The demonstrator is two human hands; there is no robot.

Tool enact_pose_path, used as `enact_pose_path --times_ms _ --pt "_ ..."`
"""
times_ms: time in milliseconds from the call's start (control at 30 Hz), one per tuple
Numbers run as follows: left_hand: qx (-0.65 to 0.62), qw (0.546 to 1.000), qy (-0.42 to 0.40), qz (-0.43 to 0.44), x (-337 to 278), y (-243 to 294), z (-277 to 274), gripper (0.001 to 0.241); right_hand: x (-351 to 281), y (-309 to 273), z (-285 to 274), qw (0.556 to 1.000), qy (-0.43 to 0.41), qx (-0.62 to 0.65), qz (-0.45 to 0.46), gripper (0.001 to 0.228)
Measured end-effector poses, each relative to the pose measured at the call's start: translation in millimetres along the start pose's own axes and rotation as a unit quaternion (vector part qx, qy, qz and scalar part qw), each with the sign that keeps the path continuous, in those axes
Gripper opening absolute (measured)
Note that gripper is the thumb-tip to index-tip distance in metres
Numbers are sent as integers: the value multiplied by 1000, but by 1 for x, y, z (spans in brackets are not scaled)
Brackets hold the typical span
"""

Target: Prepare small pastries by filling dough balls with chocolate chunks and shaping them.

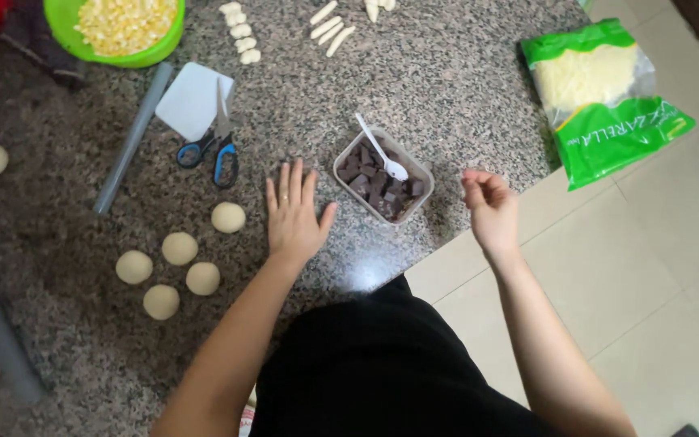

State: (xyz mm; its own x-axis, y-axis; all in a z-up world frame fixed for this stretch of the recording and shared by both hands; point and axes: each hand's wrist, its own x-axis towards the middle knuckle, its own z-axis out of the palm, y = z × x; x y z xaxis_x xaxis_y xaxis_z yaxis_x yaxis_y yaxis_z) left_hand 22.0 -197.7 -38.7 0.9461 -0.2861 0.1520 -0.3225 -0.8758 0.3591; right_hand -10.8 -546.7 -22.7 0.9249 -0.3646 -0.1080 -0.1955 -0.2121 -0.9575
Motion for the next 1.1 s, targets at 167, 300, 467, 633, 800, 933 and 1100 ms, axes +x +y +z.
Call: enact_pose_path --times_ms 167,300,467,633,800,933,1100 --pt "17 999 -34 -25 3 -3 -1 78 -17 -23 21 997 17 -68 21 15" --pt "27 998 -61 -23 8 -4 -2 86 -17 -29 32 993 33 -116 -4 15" --pt "20 997 -65 -25 15 -4 -4 90 -12 -28 31 981 33 -173 -85 14" --pt "-1 998 -49 -30 9 -12 6 88 -16 -29 32 963 35 -228 -138 15" --pt "-175 983 21 -61 -10 -40 14 66 -8 -19 31 943 24 -278 -183 18" --pt "-128 988 27 -83 -25 -60 11 53 -2 -29 45 939 14 -307 -157 19" --pt "-255 932 -152 -207 -25 -92 25 46 -2 -56 71 919 -53 -356 -159 21"
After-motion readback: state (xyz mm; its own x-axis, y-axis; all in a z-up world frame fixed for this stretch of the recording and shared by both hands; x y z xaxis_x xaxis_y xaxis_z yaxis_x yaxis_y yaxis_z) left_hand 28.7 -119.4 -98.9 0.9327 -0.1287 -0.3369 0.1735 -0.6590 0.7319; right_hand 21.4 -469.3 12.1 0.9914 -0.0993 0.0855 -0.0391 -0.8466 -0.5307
